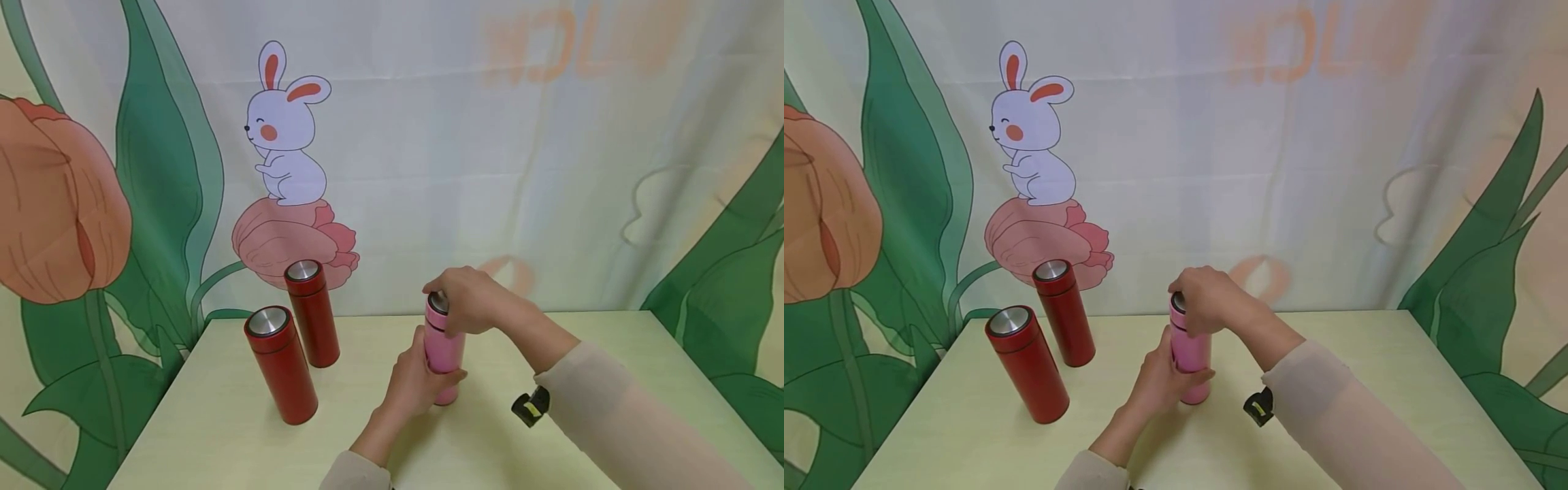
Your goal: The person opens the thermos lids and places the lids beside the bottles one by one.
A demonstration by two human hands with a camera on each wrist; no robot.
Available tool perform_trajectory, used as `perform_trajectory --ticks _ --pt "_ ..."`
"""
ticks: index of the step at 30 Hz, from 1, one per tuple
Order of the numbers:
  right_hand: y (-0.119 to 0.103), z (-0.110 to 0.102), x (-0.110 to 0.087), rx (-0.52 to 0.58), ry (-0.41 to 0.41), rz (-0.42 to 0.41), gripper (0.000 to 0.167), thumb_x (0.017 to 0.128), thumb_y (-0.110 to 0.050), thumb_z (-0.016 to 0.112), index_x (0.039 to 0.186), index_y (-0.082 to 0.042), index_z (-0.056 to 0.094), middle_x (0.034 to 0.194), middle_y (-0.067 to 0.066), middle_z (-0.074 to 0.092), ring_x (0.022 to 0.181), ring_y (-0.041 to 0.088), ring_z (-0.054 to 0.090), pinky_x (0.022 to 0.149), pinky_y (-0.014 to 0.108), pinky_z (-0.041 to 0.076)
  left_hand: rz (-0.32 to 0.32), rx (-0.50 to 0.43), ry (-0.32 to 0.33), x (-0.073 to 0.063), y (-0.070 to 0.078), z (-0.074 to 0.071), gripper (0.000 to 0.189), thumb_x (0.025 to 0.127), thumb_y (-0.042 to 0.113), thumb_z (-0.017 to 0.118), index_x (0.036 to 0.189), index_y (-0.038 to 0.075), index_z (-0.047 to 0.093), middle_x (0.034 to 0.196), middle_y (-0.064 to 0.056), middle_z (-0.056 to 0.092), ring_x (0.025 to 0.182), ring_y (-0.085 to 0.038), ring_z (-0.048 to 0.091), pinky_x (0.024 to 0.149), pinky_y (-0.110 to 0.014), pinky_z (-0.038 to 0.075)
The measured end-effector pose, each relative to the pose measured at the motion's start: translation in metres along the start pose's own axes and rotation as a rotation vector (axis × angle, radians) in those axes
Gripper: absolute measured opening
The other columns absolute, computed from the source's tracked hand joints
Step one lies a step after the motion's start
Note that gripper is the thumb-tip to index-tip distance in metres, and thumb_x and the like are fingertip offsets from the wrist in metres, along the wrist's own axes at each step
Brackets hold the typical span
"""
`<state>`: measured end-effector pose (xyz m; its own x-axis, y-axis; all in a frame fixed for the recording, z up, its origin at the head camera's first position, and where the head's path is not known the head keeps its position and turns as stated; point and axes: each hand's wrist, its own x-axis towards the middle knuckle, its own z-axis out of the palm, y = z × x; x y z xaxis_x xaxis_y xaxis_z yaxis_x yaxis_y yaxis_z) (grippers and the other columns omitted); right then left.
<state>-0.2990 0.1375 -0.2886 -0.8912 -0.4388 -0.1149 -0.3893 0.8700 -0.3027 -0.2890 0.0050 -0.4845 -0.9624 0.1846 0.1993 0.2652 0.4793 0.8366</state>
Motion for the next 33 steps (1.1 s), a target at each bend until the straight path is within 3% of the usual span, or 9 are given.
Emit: perform_trajectory --ticks 14,23,33 --pt "0.0027 0.0000 -0.0039 0.034 -0.006 -0.053 0.070 0.074 0.011 0.077 0.138 -0.014 0.065 0.126 0.010 0.065 0.104 0.022 0.063 0.081 0.031 0.056 -0.025 -0.014 -0.006 -0.0020 0.0006 -0.0002 0.072 0.082 0.038 0.088 0.134 0.020 0.043 0.120 -0.003 0.071 0.105 -0.018 0.070 0.092 -0.042 0.056" --pt "0.0009 -0.0028 -0.0068 0.041 0.001 -0.057 0.069 0.076 0.009 0.076 0.140 -0.013 0.063 0.126 0.011 0.064 0.106 0.022 0.064 0.085 0.033 0.057 -0.020 -0.025 -0.001 -0.0046 0.0017 -0.0011 0.072 0.081 0.037 0.089 0.133 0.018 0.044 0.118 -0.003 0.071 0.104 -0.018 0.069 0.091 -0.042 0.056" --pt "-0.0002 -0.0088 -0.0100 0.093 0.019 -0.037 0.071 0.077 0.007 0.077 0.143 -0.012 0.060 0.132 0.013 0.062 0.108 0.025 0.064 0.084 0.034 0.059 -0.055 -0.044 -0.012 -0.0071 0.0047 -0.0022 0.074 0.081 0.035 0.090 0.136 0.021 0.042 0.120 -0.001 0.070 0.107 -0.018 0.069 0.095 -0.043 0.056"
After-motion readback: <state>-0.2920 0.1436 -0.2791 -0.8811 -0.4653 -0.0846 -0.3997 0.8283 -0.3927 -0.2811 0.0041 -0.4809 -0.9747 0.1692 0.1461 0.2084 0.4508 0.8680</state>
